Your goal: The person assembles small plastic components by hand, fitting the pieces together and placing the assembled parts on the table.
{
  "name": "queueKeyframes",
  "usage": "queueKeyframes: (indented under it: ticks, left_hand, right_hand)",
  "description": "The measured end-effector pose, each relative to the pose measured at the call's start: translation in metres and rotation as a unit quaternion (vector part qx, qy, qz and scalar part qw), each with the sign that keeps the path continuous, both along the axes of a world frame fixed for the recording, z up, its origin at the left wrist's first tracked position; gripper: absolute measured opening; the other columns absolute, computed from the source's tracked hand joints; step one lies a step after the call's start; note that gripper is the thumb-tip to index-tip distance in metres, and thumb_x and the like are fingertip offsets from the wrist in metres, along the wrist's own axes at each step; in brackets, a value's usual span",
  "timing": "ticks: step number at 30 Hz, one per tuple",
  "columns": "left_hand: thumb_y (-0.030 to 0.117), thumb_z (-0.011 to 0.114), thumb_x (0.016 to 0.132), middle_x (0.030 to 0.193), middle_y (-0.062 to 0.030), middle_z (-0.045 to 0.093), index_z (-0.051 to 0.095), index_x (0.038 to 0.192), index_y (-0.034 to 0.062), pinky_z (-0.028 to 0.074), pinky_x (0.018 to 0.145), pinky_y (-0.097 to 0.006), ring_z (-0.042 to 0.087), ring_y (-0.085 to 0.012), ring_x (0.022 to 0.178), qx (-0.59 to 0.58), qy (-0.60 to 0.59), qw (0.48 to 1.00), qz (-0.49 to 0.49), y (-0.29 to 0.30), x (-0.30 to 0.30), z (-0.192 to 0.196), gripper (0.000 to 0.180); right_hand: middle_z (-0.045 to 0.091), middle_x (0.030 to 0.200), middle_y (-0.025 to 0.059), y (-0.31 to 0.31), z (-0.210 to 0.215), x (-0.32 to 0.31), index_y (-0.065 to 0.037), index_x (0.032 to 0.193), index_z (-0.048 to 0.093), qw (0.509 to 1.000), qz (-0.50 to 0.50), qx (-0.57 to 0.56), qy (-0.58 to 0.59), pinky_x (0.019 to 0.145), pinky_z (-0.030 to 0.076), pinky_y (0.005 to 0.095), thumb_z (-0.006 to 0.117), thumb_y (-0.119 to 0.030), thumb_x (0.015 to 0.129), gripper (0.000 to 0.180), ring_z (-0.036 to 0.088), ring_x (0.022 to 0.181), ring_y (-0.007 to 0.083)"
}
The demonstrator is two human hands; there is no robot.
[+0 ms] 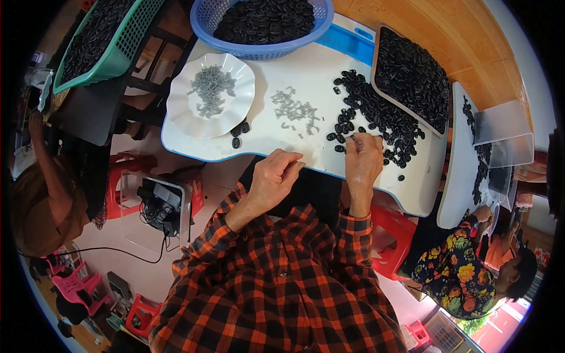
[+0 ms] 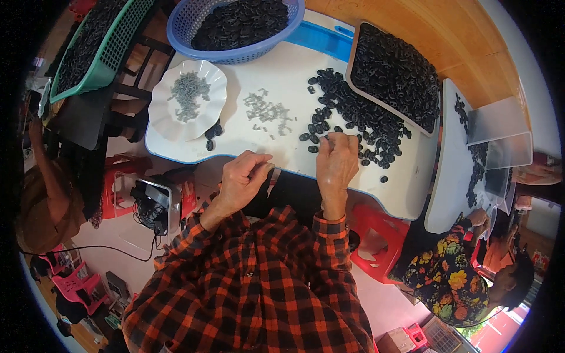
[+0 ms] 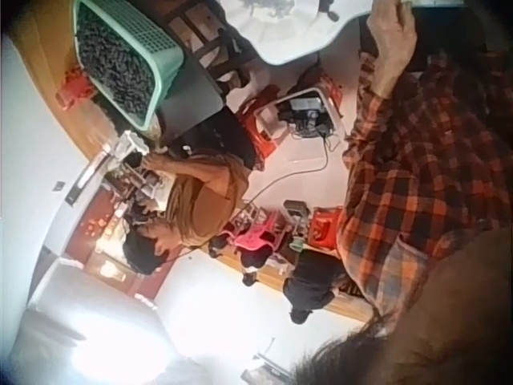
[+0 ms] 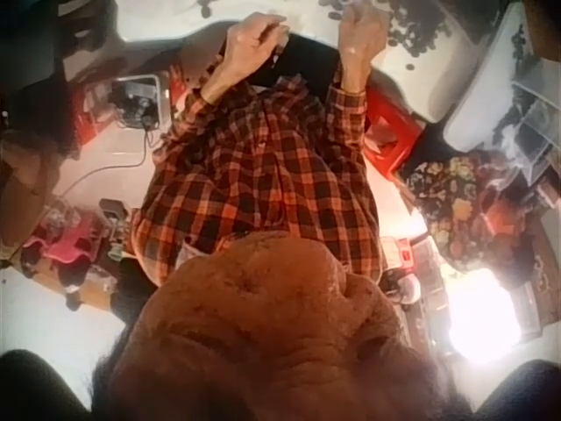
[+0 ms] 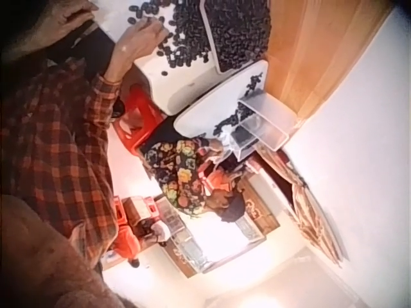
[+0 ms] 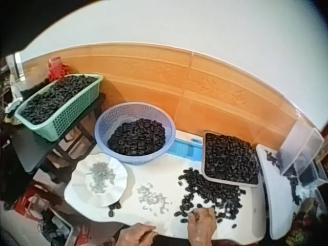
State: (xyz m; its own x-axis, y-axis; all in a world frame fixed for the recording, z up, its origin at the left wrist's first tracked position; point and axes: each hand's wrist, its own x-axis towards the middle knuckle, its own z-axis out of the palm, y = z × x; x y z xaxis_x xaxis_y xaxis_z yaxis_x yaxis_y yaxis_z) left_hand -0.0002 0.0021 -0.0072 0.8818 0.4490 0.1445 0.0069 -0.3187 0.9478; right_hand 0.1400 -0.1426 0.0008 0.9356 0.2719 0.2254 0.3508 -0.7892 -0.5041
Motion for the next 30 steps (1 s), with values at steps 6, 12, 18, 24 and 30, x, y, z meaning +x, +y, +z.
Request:
queueKeyframes:
  ticks: [6,12,18,24,30]
  left_hand:
    - [0.004,0.066,0.082,0.076,-0.0080,0.061,0.065,0.095,0.0010,0.044,0.052,-0.024,0.057,-0.0111,0.059,0.044,-0.017,0.999,0.024,0.004,0.001,-0.006,0.014]
    - [0.005,0.065,0.084,0.078,-0.0056,0.063,0.065,0.096,0.0006,0.045,0.051,-0.021,0.057,-0.0072,0.060,0.006,0.000,1.000,0.003,0.012,0.003,0.001,0.013]
    - [0.011,0.061,0.090,0.076,-0.0017,0.061,0.064,0.100,-0.0023,0.046,0.051,-0.018,0.055,-0.0038,0.060,-0.288,0.043,0.956,-0.049,0.003,0.000,0.004,0.017]
    - [0.012,0.059,0.091,0.080,-0.0019,0.064,0.063,0.102,-0.0010,0.048,0.056,-0.017,0.056,-0.0034,0.062,-0.332,0.030,0.940,-0.072,0.001,0.000,0.000,0.018]
    - [0.018,0.061,0.091,0.076,-0.0016,0.062,0.063,0.097,-0.0027,0.046,0.050,-0.017,0.054,-0.0030,0.059,-0.386,0.037,0.919,-0.073,0.007,-0.002,0.000,0.022]
  right_hand:
    - [0.060,0.075,0.0072,0.001,0.009,-0.012,-0.002,0.085,0.058,0.987,0.013,0.142,0.078,0.059,0.046,0.0293,0.066,-0.005,0.079,0.010,0.057,0.064,0.0170]
    - [0.063,0.077,0.0050,0.002,0.014,-0.039,0.001,0.092,0.060,0.845,0.030,0.434,0.311,0.060,0.044,0.0212,0.063,-0.004,0.084,0.009,0.056,0.065,0.0086]
    - [0.067,0.082,0.0089,0.006,0.017,-0.056,0.001,0.100,0.063,0.781,0.041,0.477,0.400,0.063,0.045,0.0202,0.062,-0.002,0.085,0.016,0.058,0.067,0.0093]
    - [0.067,0.082,0.0076,0.009,0.019,-0.067,0.002,0.100,0.064,0.794,0.062,0.455,0.400,0.061,0.046,0.0196,0.063,-0.004,0.085,0.016,0.059,0.066,0.0086]
    - [0.066,0.082,0.0045,0.010,0.025,-0.071,0.001,0.100,0.065,0.815,0.101,0.413,0.394,0.061,0.046,0.0195,0.064,-0.004,0.085,0.016,0.057,0.066,0.0068]
